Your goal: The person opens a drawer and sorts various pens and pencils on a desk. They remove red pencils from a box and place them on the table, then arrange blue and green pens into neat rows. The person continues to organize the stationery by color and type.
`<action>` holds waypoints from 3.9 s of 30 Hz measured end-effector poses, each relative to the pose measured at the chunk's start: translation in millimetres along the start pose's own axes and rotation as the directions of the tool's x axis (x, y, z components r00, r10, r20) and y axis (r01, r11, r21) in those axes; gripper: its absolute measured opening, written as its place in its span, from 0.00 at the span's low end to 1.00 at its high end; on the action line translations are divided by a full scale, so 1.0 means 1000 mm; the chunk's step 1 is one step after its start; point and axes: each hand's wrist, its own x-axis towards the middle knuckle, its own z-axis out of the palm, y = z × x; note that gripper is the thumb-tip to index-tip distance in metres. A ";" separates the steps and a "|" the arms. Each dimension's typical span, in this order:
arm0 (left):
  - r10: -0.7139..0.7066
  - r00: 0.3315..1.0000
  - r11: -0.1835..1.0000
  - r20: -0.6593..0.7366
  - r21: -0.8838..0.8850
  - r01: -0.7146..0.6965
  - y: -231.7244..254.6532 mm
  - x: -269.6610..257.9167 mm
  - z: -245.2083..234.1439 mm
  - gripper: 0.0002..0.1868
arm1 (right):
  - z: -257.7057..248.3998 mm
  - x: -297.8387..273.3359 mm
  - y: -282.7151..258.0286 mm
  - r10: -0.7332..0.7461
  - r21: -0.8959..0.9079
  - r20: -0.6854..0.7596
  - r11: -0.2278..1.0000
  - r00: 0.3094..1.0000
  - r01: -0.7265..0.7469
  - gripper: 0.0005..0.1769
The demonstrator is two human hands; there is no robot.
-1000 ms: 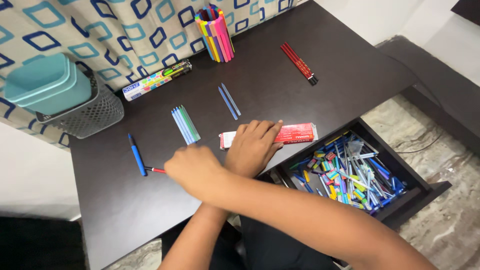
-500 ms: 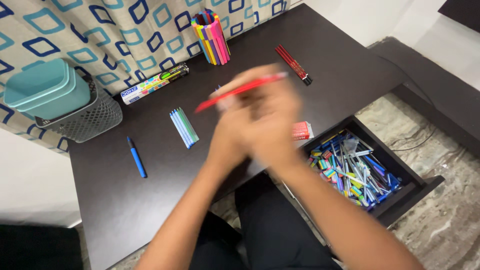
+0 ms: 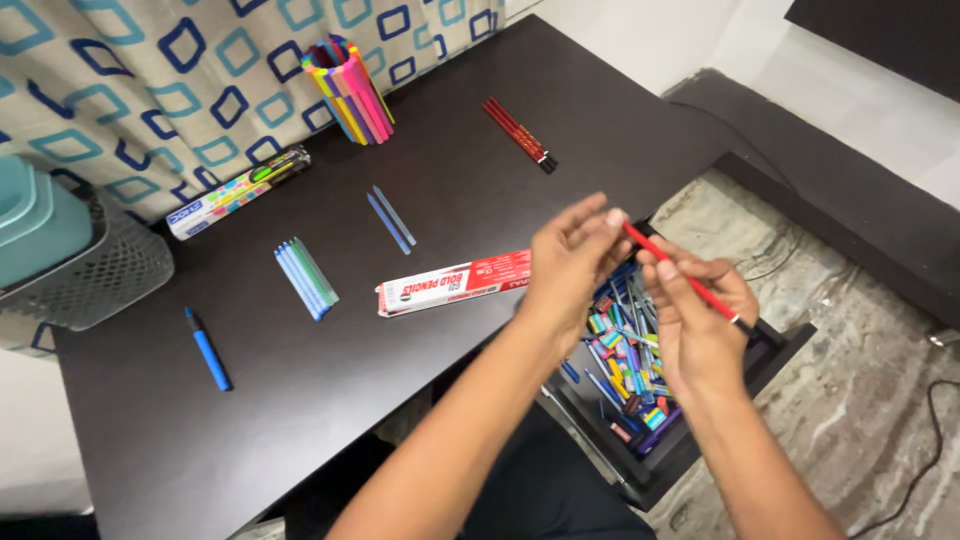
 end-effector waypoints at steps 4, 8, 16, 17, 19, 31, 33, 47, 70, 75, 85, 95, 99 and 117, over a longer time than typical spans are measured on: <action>-0.071 0.994 0.997 0.085 -0.027 0.073 -0.022 0.003 0.001 0.20 | -0.001 -0.014 0.000 -0.081 -0.125 0.072 0.988 0.994 0.090 0.05; -0.028 0.997 0.995 0.076 0.102 0.021 -0.004 0.020 0.003 0.17 | -0.004 -0.011 -0.009 -0.044 -0.063 0.153 0.997 0.987 0.054 0.12; 0.001 0.844 0.754 0.537 0.554 -0.354 0.052 0.047 0.029 0.15 | 0.006 0.022 0.003 -0.052 -0.261 0.167 0.961 0.985 0.095 0.10; -0.060 0.826 0.655 0.560 0.647 -0.390 0.057 0.046 0.034 0.15 | 0.010 0.027 0.005 -0.066 -0.230 0.176 0.967 0.982 0.106 0.11; -0.046 0.773 0.452 0.633 0.703 -0.549 0.064 0.042 0.040 0.13 | 0.023 0.032 0.012 -0.043 -0.157 0.104 0.986 0.994 0.059 0.22; 0.167 0.662 -0.166 0.731 0.682 -0.712 0.085 -0.001 -0.026 0.31 | 0.008 0.041 0.032 -0.128 -0.293 -0.116 0.952 0.985 0.089 0.33; 0.139 0.704 -0.222 0.696 0.715 -0.663 0.091 -0.010 -0.044 0.32 | 0.000 0.041 0.034 -0.134 -0.333 -0.141 0.939 0.981 0.081 0.32; 0.158 0.795 -0.231 0.585 0.805 -0.547 0.071 -0.020 -0.093 0.23 | 0.006 0.032 0.051 -0.126 -0.377 -0.172 0.925 0.977 0.053 0.27; 0.533 0.736 -0.279 0.418 0.908 -0.314 0.090 -0.076 -0.101 0.28 | -0.007 0.028 0.074 0.135 -0.332 -0.129 0.928 0.982 -0.171 0.10; 0.538 0.820 -0.181 0.195 0.977 -0.114 0.106 -0.096 -0.124 0.37 | -0.001 0.023 0.070 0.154 -0.392 -0.095 0.902 0.983 -0.179 0.07; 0.581 0.799 -0.067 0.155 0.987 -0.143 0.086 -0.097 -0.134 0.24 | 0.016 0.010 0.063 0.090 -0.561 0.060 0.827 0.994 -0.041 0.08; 0.602 0.789 -0.034 0.125 0.991 -0.131 0.085 -0.100 -0.138 0.23 | 0.022 0.010 0.066 -0.032 -0.846 0.085 0.526 0.996 0.089 0.14; 0.606 0.784 -0.021 0.134 0.988 -0.152 0.086 -0.101 -0.138 0.22 | 0.021 0.010 0.070 0.005 -0.784 0.108 0.616 0.994 0.082 0.13; 0.475 0.865 0.760 -0.162 0.571 -0.311 0.091 -0.095 -0.171 0.23 | 0.010 0.024 0.067 0.179 -0.370 0.240 0.926 0.954 -0.081 0.08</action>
